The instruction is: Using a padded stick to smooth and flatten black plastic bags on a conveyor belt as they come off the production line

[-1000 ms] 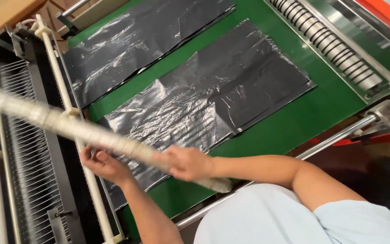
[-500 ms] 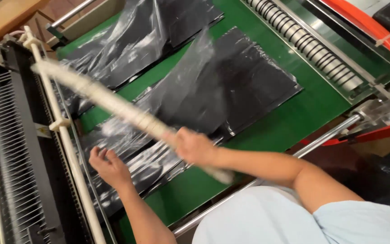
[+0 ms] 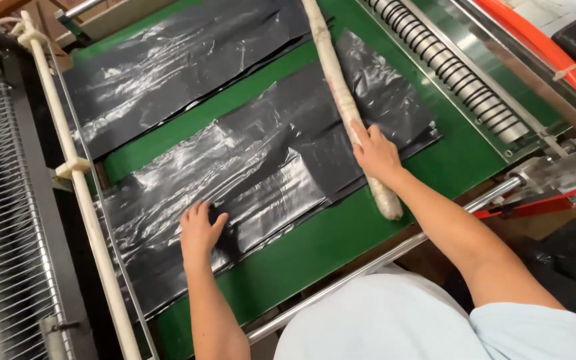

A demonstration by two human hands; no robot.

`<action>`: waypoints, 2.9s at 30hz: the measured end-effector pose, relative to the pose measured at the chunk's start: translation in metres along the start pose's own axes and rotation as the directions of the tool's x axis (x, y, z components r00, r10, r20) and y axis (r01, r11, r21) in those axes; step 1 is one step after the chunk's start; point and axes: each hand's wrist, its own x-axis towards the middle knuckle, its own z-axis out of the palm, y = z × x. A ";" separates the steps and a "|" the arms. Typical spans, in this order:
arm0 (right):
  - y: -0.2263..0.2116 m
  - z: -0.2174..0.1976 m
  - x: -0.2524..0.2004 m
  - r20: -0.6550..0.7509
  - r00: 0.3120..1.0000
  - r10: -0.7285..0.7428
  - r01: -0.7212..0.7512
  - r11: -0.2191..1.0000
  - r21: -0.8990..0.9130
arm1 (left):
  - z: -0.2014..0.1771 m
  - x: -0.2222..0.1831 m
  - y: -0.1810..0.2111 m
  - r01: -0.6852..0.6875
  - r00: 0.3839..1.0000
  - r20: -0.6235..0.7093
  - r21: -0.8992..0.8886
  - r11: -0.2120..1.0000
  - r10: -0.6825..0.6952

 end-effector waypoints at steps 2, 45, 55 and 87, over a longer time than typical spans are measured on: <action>-0.008 -0.008 0.000 -0.043 0.999 -0.013 0.014 1.000 0.027 | 0.002 -0.001 -0.004 0.009 0.999 0.032 -0.029 1.000 -0.008; -0.045 -0.020 -0.017 -0.115 0.993 -0.013 0.021 0.997 0.068 | 0.004 0.005 0.012 -0.034 0.999 0.003 0.078 0.996 0.033; -0.061 -0.022 -0.017 -0.240 0.968 -0.078 0.128 0.971 0.202 | -0.018 -0.010 0.022 -0.067 0.996 0.058 -0.002 0.998 0.067; -0.160 -0.010 -0.026 -0.156 0.955 -0.251 0.271 0.955 0.123 | -0.006 -0.003 -0.012 -0.174 0.771 -0.620 0.012 0.985 0.144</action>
